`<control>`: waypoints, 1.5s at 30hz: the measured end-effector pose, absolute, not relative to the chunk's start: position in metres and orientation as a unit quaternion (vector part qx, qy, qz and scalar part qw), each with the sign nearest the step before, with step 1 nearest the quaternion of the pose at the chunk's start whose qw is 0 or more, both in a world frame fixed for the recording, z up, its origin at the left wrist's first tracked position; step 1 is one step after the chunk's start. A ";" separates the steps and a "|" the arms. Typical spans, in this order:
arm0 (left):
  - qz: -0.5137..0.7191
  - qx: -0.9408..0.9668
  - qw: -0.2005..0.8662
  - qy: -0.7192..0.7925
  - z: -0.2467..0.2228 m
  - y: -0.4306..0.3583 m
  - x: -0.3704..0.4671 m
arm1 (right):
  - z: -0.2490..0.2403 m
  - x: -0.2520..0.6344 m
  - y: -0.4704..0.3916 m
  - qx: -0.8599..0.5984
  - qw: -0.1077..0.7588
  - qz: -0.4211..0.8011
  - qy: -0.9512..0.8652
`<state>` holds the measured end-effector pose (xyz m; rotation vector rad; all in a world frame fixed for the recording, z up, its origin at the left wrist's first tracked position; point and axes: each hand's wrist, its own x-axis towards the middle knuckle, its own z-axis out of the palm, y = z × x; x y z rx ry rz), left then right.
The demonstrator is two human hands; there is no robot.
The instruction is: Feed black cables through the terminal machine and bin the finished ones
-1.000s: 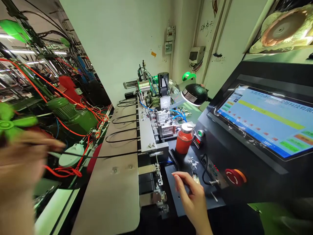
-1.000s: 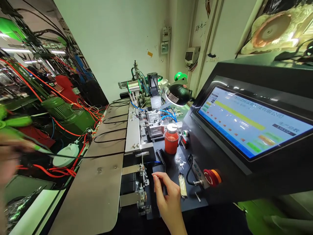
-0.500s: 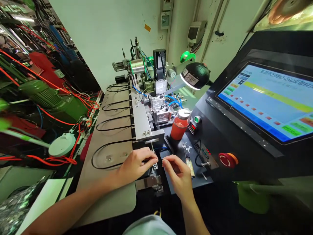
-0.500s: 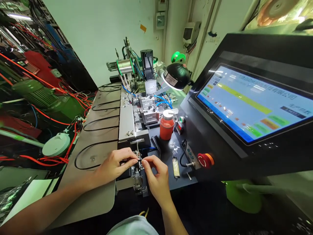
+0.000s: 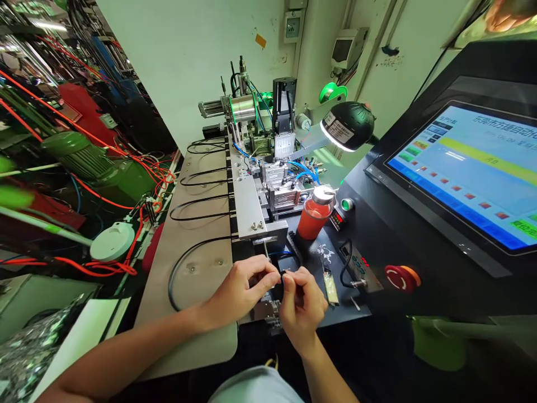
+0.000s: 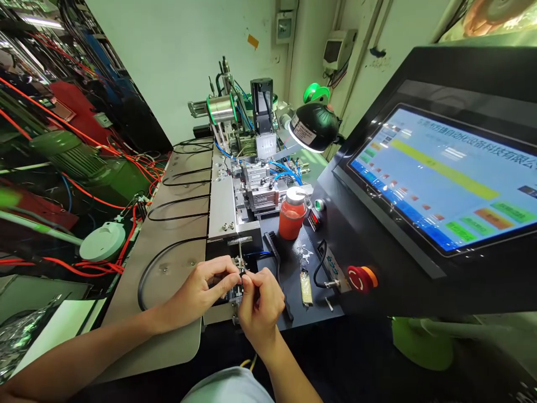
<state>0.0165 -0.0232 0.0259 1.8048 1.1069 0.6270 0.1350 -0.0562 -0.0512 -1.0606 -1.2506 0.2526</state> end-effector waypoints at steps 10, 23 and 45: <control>0.130 0.775 0.336 0.519 0.013 0.004 0.000 | -0.059 0.161 -0.053 -0.547 0.627 0.277 -0.480; 0.087 0.775 0.297 0.552 0.007 0.008 -0.001 | -0.069 0.165 -0.049 -0.564 0.610 0.298 -0.470; 0.053 0.793 0.237 0.559 0.000 0.008 0.006 | -0.080 0.142 -0.013 -0.454 0.520 0.444 -0.571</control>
